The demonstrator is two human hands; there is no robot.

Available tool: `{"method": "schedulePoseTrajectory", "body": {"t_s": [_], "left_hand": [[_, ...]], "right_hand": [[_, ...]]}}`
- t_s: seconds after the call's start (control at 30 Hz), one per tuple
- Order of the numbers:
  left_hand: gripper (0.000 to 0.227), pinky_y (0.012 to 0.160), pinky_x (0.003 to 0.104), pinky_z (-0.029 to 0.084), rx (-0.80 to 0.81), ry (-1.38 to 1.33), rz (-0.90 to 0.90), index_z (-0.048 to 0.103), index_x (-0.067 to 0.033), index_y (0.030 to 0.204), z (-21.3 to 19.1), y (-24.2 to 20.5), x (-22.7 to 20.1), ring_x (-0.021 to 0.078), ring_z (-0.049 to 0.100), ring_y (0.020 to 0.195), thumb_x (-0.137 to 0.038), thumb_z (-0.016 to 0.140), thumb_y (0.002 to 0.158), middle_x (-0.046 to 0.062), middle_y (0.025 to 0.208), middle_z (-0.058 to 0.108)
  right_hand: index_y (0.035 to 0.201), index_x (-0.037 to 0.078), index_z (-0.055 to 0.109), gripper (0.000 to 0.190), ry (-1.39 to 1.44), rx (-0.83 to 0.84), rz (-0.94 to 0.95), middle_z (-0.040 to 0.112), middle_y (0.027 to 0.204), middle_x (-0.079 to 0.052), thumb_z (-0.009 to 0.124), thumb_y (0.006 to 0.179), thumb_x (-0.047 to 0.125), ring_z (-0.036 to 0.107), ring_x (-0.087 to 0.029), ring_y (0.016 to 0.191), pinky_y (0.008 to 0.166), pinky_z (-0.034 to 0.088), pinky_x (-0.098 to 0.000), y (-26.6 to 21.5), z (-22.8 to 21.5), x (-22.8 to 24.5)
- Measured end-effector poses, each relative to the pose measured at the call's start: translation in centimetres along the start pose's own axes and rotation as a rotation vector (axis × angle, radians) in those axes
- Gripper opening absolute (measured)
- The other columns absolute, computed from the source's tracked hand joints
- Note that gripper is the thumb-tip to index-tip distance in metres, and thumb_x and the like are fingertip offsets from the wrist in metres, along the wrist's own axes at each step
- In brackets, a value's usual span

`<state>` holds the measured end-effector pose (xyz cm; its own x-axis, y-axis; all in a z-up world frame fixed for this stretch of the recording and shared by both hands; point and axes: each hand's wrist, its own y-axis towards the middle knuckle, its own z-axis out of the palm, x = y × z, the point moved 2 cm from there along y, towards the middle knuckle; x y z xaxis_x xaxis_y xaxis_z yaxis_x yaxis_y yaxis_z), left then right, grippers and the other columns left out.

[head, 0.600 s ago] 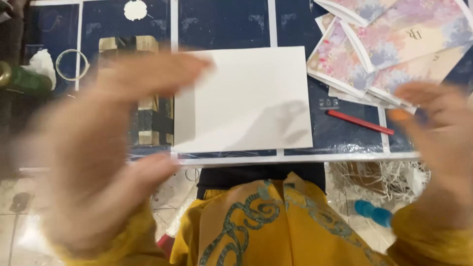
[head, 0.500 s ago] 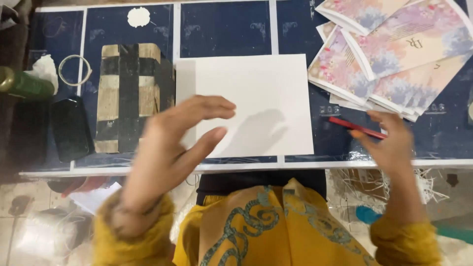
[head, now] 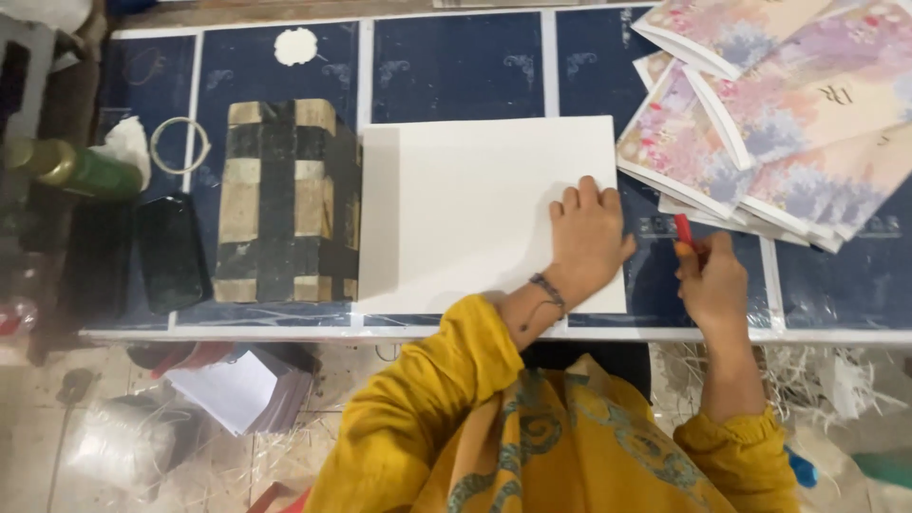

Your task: The person repeatedly rubs the spine of a book with a red cylindrical tool, then closes the book and places it on a stack. The person repeats this process with multiple books throughout the clip.

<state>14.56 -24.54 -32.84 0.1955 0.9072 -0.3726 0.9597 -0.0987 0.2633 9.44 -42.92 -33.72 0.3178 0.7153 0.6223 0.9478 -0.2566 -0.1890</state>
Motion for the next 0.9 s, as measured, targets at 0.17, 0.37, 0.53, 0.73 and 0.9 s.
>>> {"method": "schedulePoseTrajectory", "body": {"t_s": [0.17, 0.37, 0.53, 0.73, 0.9], "left_hand": [[0.040, 0.077, 0.052, 0.041, 0.004, -0.109, -0.061, 0.062, -0.0033, 0.099, -0.6, 0.3, 0.5, 0.0382, 0.053, 0.092, -0.028, 0.075, 0.069, 0.015, 0.106, 0.054], [0.042, 0.089, 0.060, 0.044, 0.330, -0.372, -0.132, 0.053, -0.0019, 0.114, -4.7, 1.1, 1.0, 0.0470, 0.058, 0.104, -0.027, 0.062, 0.082, 0.022, 0.115, 0.058], [0.057, 0.095, 0.060, 0.040, 0.468, -0.314, -0.107, 0.048, -0.0291, 0.142, -4.4, 0.9, 0.1, 0.0468, 0.058, 0.107, -0.022, 0.054, 0.085, 0.020, 0.123, 0.055], [0.040, 0.094, 0.057, 0.040, 0.266, -0.157, -0.118, 0.066, -0.0283, 0.121, -0.4, 1.0, 0.1, 0.0409, 0.056, 0.104, -0.014, 0.062, 0.083, 0.015, 0.125, 0.054], [0.048, 0.089, 0.058, 0.041, 0.301, -0.217, -0.110, 0.066, -0.0278, 0.127, -1.3, 1.1, 0.1, 0.0438, 0.057, 0.099, -0.018, 0.064, 0.081, 0.016, 0.122, 0.053]], "right_hand": [[0.115, 0.001, 0.056, 0.023, -0.006, -0.036, -0.045, 0.070, 0.084, -0.014, 0.053, 0.117, 0.024, 0.065, -0.032, 0.065, 0.066, 0.047, -0.0469, -0.2, 0.4, -1.6], [0.115, 0.001, 0.058, 0.027, 0.110, -0.034, -0.053, 0.067, 0.080, -0.016, 0.060, 0.122, 0.027, 0.059, -0.027, 0.053, 0.053, 0.047, -0.0395, 0.2, 0.2, -2.3], [0.111, 0.001, 0.059, 0.021, 0.218, 0.024, 0.011, 0.063, 0.083, -0.015, 0.059, 0.123, 0.018, 0.053, -0.024, 0.058, 0.050, 0.041, -0.0363, 0.1, -0.2, -2.4], [0.112, -0.004, 0.067, 0.020, 0.396, 0.035, 0.013, 0.063, 0.087, -0.016, 0.062, 0.120, 0.014, 0.039, -0.016, 0.050, 0.042, 0.025, -0.0299, -2.7, 0.1, 2.4], [0.133, 0.002, 0.068, 0.034, 0.428, 0.209, 0.069, 0.044, 0.063, -0.011, 0.068, 0.102, 0.015, 0.037, -0.020, 0.055, 0.053, 0.032, -0.0337, -6.5, 2.0, 5.6]]}}
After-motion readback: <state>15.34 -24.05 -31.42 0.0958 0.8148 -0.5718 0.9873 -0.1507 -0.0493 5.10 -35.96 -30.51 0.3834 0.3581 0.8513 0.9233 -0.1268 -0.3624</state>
